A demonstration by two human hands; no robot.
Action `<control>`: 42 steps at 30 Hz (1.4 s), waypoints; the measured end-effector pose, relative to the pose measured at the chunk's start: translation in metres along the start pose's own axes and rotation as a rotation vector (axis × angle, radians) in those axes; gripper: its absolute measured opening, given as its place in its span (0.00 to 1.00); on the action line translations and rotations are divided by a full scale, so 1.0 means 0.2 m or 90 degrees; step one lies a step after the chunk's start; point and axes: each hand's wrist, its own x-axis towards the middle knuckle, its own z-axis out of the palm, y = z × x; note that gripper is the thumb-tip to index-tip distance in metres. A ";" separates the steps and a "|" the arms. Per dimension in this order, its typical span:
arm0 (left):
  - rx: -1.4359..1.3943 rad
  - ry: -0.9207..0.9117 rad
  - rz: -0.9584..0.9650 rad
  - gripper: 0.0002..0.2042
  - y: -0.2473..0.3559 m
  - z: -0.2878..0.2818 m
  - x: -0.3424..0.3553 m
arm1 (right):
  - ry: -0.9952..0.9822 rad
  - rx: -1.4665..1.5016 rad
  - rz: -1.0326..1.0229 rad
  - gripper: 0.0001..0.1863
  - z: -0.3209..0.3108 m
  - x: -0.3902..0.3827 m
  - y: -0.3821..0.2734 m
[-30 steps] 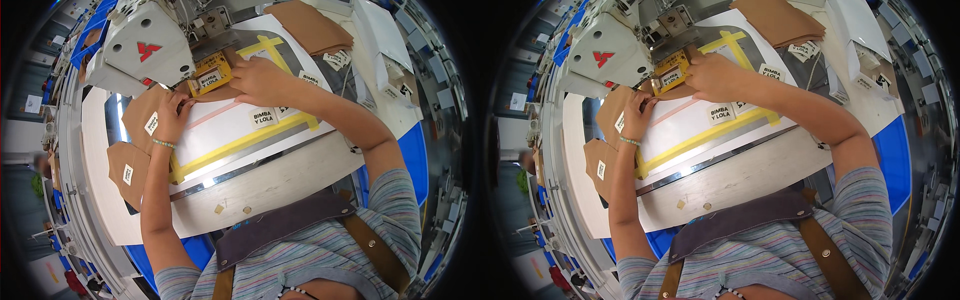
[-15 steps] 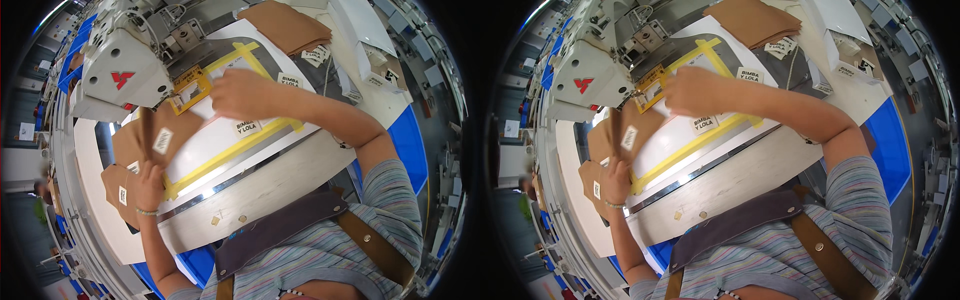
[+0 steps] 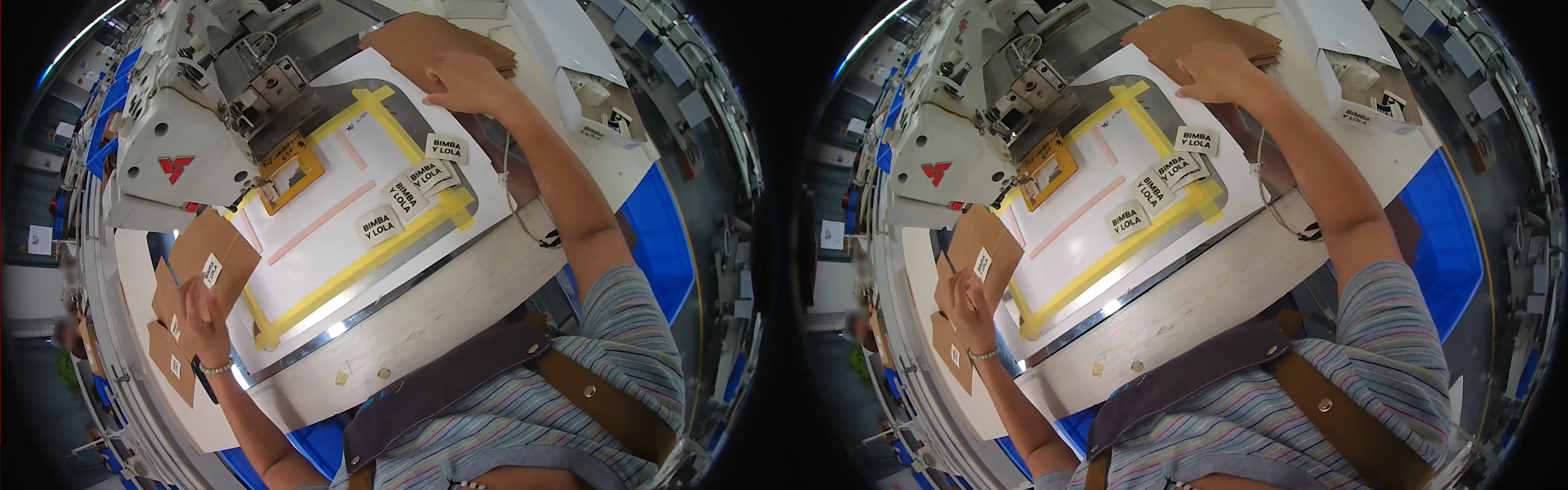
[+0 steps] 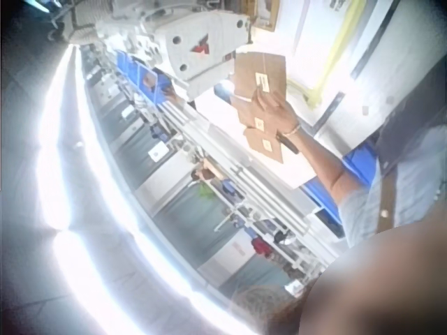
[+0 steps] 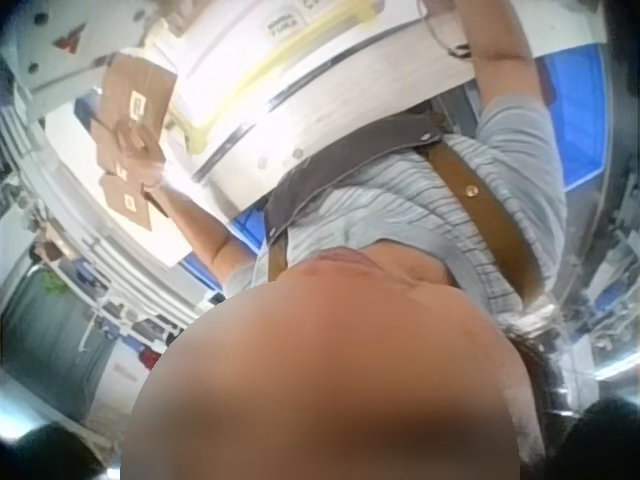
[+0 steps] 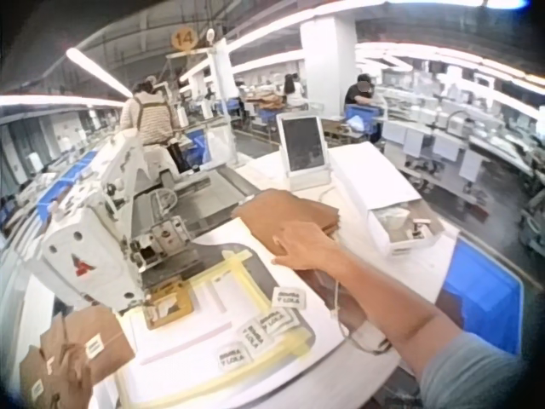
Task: Placing brand labels onto leather pieces and sewing them using an industrial sewing machine.
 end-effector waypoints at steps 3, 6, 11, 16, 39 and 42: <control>-0.085 -0.065 0.138 0.10 0.25 0.14 0.16 | 0.105 0.015 -0.030 0.17 0.08 0.02 0.03; -0.199 -0.104 0.182 0.10 0.48 0.29 0.26 | 0.178 -0.022 -0.087 0.15 0.13 0.05 0.06; -0.313 -0.123 0.274 0.09 0.66 0.44 0.33 | 0.149 0.091 -0.022 0.16 0.07 0.05 0.05; -0.315 -0.093 0.229 0.06 0.59 0.42 0.28 | 0.132 0.058 -0.052 0.18 0.03 0.00 0.01; -0.267 -0.107 0.287 0.05 0.58 0.43 0.25 | 0.105 0.075 -0.100 0.07 0.02 0.00 0.06; -0.263 -0.095 0.286 0.04 0.58 0.43 0.25 | 0.106 0.100 -0.112 0.07 0.02 0.01 0.07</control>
